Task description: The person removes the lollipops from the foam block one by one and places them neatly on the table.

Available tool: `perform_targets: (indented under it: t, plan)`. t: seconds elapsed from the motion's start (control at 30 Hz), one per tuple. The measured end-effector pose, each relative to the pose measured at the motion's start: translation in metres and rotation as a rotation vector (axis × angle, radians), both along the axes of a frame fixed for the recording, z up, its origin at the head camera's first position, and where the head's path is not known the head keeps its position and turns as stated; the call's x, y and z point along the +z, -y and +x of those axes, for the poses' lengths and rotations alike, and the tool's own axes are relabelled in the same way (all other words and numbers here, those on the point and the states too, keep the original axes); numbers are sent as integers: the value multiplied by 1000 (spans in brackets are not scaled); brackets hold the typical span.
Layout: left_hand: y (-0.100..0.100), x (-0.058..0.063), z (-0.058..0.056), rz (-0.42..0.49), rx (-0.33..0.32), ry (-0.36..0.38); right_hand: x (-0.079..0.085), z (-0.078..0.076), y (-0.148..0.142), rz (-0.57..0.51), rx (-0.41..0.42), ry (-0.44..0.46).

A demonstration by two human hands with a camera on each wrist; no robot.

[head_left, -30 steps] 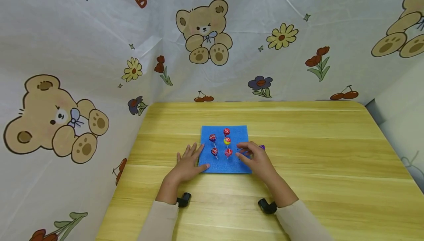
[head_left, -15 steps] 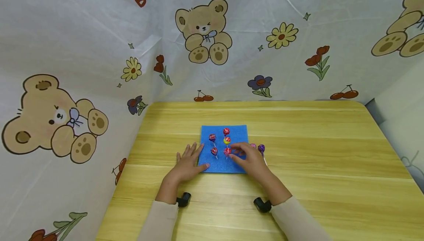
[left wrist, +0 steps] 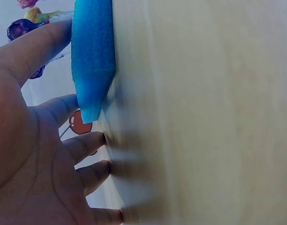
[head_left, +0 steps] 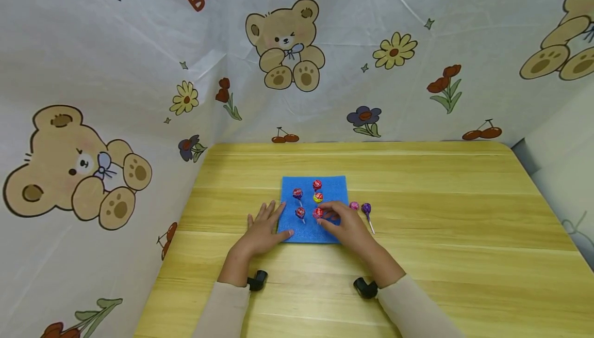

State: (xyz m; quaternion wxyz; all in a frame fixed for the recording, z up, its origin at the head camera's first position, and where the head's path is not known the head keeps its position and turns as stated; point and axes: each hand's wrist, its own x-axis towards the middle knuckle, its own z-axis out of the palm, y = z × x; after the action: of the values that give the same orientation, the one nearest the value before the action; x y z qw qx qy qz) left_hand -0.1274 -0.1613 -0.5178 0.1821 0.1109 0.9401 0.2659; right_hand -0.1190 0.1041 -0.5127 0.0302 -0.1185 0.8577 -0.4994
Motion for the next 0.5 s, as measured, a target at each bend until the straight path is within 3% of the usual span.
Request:
perform_targets:
  t: [0.5]
  plan:
    - [0, 0, 0, -11, 1, 1, 2, 0, 2, 14, -7, 37]
